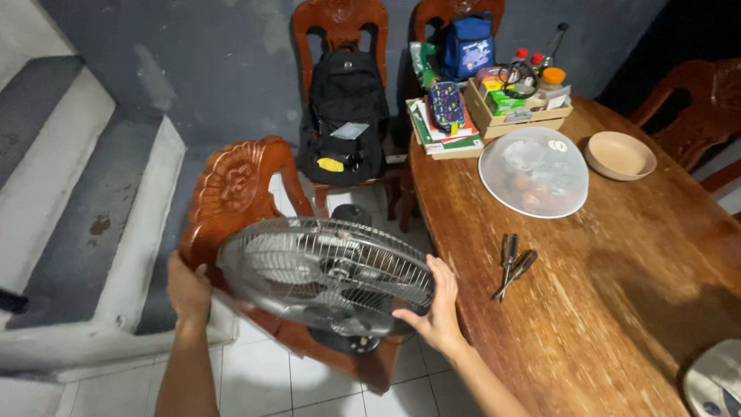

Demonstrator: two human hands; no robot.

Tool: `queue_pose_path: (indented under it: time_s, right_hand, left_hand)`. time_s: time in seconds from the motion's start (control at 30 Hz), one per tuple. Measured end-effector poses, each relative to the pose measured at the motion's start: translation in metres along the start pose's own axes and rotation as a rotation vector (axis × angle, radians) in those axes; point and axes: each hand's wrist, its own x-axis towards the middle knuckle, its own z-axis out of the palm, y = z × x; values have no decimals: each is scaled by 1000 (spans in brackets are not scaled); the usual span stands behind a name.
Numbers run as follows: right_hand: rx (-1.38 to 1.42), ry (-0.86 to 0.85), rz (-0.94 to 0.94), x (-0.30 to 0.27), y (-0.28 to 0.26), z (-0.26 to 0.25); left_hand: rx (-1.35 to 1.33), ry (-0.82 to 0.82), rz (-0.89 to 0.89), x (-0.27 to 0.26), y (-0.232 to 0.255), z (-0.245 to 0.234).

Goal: The person disassembles a table fan by removing the front grill, unscrewing the blade nut, and detaching the blades. They then remove the rear grill and place the components on the table.

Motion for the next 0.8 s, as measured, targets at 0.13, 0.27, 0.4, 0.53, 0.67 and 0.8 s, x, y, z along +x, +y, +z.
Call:
queue_pose_path:
  time_s: [0.13,0.27,0.4,0.53,0.67,0.8]
  right_hand:
    - [-3,-64,-22,6,-1,3]
    - [-23,-87,-20,14,6,-2]
    - [3,-116,47,23,10,-7]
    - [-3,-156,12,34,16,-11]
    - [-6,-193,3,52,22,-3]
    - [-36,-273,45,75,26,3]
  left_hand:
    - [71,-22,-15,20,-6,-4]
    - [-217,146,18,17,5,-14]
    - [-686,-190,121,-10,43,-34]
    - [-440,-319,132,-38,86,-56]
    - [-399,-335,31,-50,104,-77]
    - [-467,-279,-8,-52,112,-76]
